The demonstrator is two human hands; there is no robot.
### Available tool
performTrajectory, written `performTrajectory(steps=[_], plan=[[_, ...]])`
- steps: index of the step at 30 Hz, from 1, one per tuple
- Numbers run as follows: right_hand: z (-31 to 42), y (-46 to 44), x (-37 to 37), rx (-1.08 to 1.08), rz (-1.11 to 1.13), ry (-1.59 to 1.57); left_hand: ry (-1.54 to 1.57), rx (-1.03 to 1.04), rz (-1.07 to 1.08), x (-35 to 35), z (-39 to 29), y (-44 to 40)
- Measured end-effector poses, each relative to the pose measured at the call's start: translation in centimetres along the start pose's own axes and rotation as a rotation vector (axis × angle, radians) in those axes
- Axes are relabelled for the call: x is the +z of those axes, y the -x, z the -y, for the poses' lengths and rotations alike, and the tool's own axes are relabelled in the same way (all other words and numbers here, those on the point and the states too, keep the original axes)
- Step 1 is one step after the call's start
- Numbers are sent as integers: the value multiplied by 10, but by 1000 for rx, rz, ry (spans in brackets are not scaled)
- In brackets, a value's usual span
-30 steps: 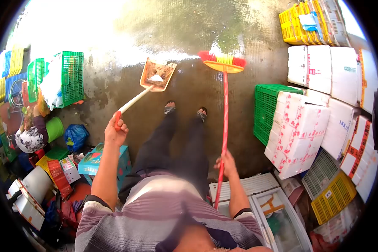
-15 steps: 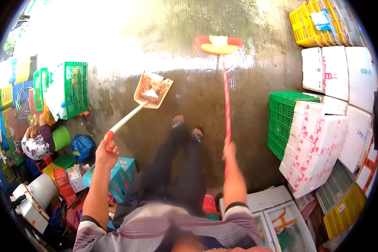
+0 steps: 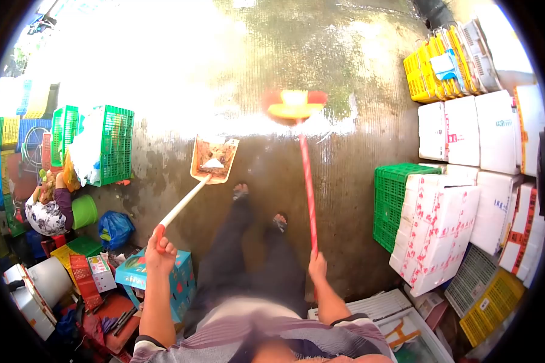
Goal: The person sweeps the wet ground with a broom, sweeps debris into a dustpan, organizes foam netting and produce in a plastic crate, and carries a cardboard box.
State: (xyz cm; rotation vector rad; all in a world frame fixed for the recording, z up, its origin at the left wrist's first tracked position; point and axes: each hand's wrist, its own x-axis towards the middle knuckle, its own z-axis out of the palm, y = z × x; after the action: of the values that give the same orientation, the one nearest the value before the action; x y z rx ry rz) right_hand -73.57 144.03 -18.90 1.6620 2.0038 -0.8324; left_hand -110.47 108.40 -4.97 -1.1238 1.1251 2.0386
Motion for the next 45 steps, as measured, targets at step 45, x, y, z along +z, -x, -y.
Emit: performTrajectory(steps=[45], plan=[[238, -602, -252, 103, -124, -223, -135, -46, -12, 356, -60, -208]])
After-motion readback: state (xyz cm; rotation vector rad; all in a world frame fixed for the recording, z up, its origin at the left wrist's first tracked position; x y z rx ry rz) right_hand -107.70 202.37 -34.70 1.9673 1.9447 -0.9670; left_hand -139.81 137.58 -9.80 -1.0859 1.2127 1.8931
